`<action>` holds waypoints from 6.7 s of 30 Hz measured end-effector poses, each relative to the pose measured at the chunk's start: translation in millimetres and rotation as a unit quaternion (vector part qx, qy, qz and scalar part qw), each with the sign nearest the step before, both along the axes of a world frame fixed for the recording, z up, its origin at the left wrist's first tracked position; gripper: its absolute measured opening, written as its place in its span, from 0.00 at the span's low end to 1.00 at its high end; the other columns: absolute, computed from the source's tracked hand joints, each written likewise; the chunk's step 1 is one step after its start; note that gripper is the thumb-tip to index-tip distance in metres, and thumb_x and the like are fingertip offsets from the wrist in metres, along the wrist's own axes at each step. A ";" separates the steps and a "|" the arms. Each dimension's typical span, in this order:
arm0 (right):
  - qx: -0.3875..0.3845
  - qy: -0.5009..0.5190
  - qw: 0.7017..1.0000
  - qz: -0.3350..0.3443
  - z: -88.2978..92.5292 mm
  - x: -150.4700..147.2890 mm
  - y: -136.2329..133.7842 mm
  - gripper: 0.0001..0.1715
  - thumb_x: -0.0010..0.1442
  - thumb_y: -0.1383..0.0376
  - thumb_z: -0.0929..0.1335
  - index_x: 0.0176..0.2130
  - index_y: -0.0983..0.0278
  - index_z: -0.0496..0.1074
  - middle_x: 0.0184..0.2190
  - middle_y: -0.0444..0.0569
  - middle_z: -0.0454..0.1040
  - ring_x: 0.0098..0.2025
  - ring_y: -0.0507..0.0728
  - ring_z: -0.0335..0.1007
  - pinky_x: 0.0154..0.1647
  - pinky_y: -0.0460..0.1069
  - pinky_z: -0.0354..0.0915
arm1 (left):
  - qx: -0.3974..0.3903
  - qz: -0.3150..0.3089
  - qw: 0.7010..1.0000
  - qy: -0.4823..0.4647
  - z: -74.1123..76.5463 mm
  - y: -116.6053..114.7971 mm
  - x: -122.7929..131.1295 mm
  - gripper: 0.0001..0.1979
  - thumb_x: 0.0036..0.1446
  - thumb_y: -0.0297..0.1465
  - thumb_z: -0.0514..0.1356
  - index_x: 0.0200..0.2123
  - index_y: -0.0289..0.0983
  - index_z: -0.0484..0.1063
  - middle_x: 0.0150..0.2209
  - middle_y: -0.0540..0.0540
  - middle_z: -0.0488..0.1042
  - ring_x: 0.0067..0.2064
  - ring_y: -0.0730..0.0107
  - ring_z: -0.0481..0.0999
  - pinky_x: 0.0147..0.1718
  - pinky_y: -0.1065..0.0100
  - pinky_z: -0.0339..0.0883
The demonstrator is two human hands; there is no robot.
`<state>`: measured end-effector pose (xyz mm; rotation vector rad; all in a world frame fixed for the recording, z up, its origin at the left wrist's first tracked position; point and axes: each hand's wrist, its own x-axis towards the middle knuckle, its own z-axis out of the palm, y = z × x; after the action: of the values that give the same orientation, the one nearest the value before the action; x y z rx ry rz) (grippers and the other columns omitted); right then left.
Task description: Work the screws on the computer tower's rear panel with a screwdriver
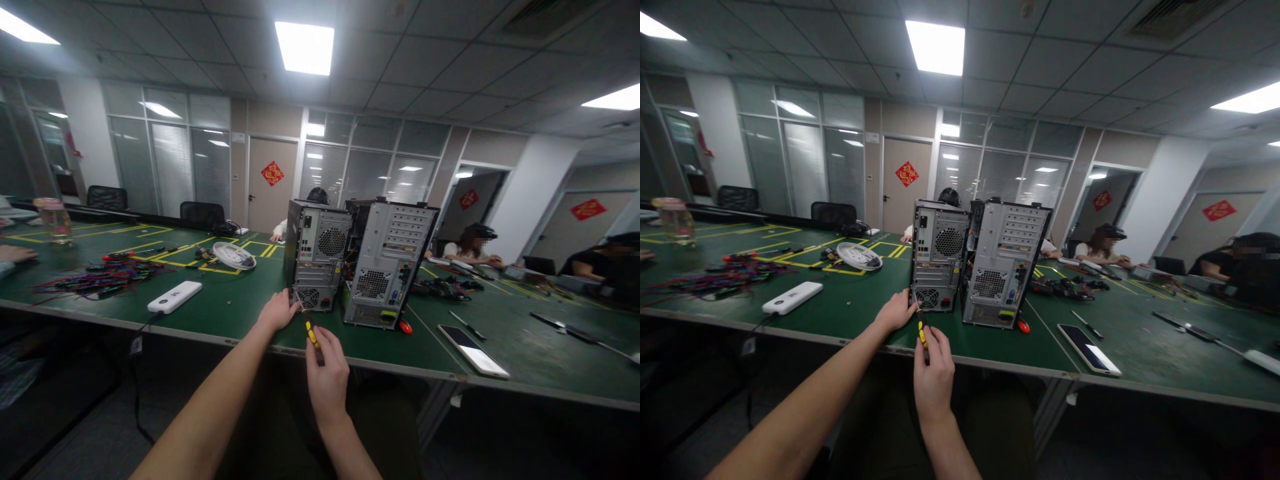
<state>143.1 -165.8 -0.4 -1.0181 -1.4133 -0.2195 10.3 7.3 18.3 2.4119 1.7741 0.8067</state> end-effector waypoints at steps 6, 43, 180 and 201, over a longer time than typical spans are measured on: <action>-0.002 0.000 1.000 -0.001 -1.8 0.4 0.4 0.16 0.71 0.67 0.67 0.54 0.64 0.80 0.50 0.58 0.80 0.50 0.60 0.80 0.53 0.53 0.77 | -0.004 0.002 1.000 -0.003 0.9 0.3 0.1 0.25 0.71 0.49 0.49 0.56 0.35 0.67 0.54 0.33 0.78 0.57 0.48 0.76 0.54 0.57 0.67; -0.144 -0.079 0.985 -0.057 12.4 -8.8 10.7 0.10 0.68 0.67 0.66 0.48 0.63 0.73 0.39 0.51 0.75 0.39 0.59 0.76 0.39 0.51 0.70 | -0.015 0.002 1.000 -0.004 1.7 0.4 -0.6 0.26 0.71 0.50 0.48 0.57 0.35 0.66 0.55 0.33 0.78 0.58 0.48 0.76 0.55 0.57 0.67; -0.307 -0.050 0.950 -0.037 62.3 -12.2 11.4 0.10 0.73 0.62 0.63 0.48 0.59 0.74 0.41 0.48 0.81 0.42 0.59 0.80 0.41 0.47 0.64 | -0.009 -0.003 1.000 -0.001 2.4 -1.6 -0.9 0.25 0.72 0.47 0.49 0.57 0.34 0.66 0.55 0.32 0.77 0.57 0.49 0.76 0.54 0.58 0.67; -0.298 -0.042 0.953 -0.045 54.3 -15.0 7.8 0.15 0.74 0.61 0.60 0.52 0.59 0.74 0.45 0.51 0.83 0.45 0.60 0.81 0.41 0.47 0.64 | -0.008 0.000 1.000 -0.003 1.3 -0.5 -1.0 0.26 0.72 0.49 0.48 0.58 0.34 0.65 0.56 0.31 0.77 0.58 0.49 0.76 0.54 0.58 0.67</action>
<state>128.1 -157.9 53.8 -1.5833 -1.5501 0.1125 9.3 6.8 19.5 2.3981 1.7705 0.7943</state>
